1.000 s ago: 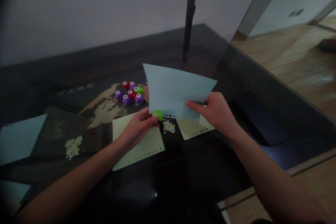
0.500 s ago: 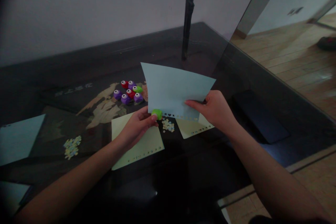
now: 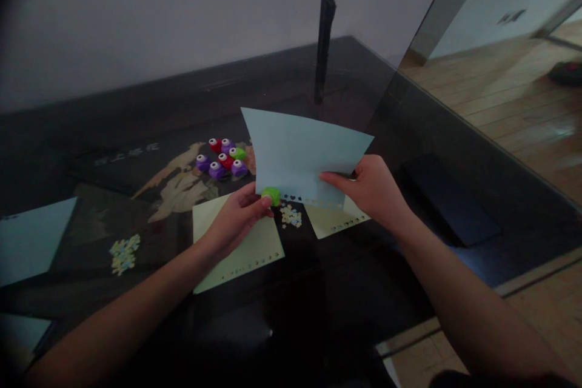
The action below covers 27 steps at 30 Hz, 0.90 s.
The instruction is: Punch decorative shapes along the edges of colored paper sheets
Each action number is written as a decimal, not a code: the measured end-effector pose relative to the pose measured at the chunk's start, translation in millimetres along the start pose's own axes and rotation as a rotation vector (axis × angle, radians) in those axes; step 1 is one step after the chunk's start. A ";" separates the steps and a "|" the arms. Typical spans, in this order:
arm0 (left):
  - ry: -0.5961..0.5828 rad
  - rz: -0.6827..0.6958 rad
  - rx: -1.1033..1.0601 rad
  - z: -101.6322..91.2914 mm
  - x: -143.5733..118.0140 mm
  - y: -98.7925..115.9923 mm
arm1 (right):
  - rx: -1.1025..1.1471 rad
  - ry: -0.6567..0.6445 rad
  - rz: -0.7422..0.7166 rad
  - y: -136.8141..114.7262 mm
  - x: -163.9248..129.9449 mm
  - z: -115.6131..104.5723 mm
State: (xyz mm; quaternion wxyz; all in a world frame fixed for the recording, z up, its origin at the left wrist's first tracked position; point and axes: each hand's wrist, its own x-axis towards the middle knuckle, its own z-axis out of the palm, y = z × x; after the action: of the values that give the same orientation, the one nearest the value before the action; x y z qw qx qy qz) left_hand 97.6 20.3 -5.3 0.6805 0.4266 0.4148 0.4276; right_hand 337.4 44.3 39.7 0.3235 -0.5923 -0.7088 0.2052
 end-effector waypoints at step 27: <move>0.014 -0.005 -0.039 0.8 -0.5 1.1 | 0.059 0.014 -0.033 1.2 0.1 0.4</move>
State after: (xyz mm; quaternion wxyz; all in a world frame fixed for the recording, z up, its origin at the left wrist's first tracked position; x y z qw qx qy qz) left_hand 98.0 20.0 -3.9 0.6867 0.4095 0.4121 0.4369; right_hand 338.0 44.7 38.7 0.3493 -0.5721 -0.7098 0.2167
